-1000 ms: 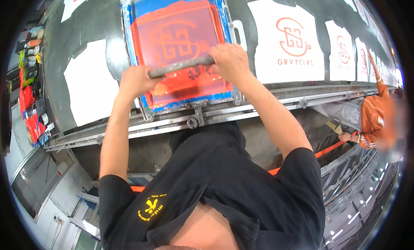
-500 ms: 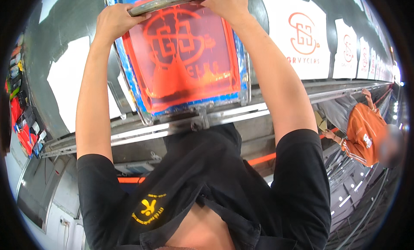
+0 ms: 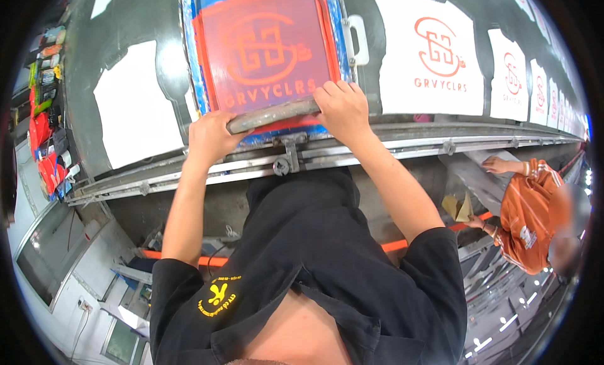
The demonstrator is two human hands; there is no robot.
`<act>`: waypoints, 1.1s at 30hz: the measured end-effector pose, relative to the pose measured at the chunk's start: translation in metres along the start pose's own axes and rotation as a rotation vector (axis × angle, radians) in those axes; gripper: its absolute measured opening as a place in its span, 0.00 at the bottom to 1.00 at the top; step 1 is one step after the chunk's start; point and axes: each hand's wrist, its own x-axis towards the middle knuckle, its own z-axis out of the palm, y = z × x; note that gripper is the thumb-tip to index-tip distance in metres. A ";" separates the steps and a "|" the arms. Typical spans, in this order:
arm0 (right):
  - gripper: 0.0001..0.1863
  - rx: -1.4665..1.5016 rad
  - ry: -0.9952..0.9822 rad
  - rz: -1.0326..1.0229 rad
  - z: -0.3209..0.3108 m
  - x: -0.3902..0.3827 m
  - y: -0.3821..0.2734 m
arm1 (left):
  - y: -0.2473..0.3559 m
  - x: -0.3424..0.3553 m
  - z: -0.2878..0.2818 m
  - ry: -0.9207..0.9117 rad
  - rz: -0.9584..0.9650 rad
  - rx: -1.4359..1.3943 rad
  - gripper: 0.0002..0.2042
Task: The person uses a squeegee to apply red ink onto a screen printing frame, repeatedly pulling the ink across the mesh to print a logo onto white t-shirts. After printing, the person scrapes the excess ink back into a container and then uses a high-pressure water hose to clean the ink off the screen frame.
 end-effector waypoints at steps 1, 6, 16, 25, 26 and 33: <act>0.13 0.048 -0.022 -0.013 -0.005 0.019 0.007 | -0.001 0.021 -0.020 -0.255 -0.085 0.023 0.23; 0.24 0.047 -0.052 0.021 0.005 0.120 0.047 | -0.036 0.131 -0.058 -0.215 -0.058 0.122 0.27; 0.25 -0.171 -0.052 0.146 0.047 0.246 0.094 | -0.085 0.272 -0.083 -0.051 0.062 0.184 0.31; 0.21 -0.121 -0.214 0.202 0.026 0.140 0.037 | -0.053 0.148 -0.044 -0.064 -0.039 0.142 0.22; 0.19 -0.085 -0.120 0.138 0.025 0.110 0.033 | -0.041 0.121 -0.036 -0.058 -0.052 0.082 0.21; 0.18 0.015 0.011 0.079 -0.002 -0.029 -0.020 | -0.012 -0.026 0.037 0.279 0.134 -0.013 0.22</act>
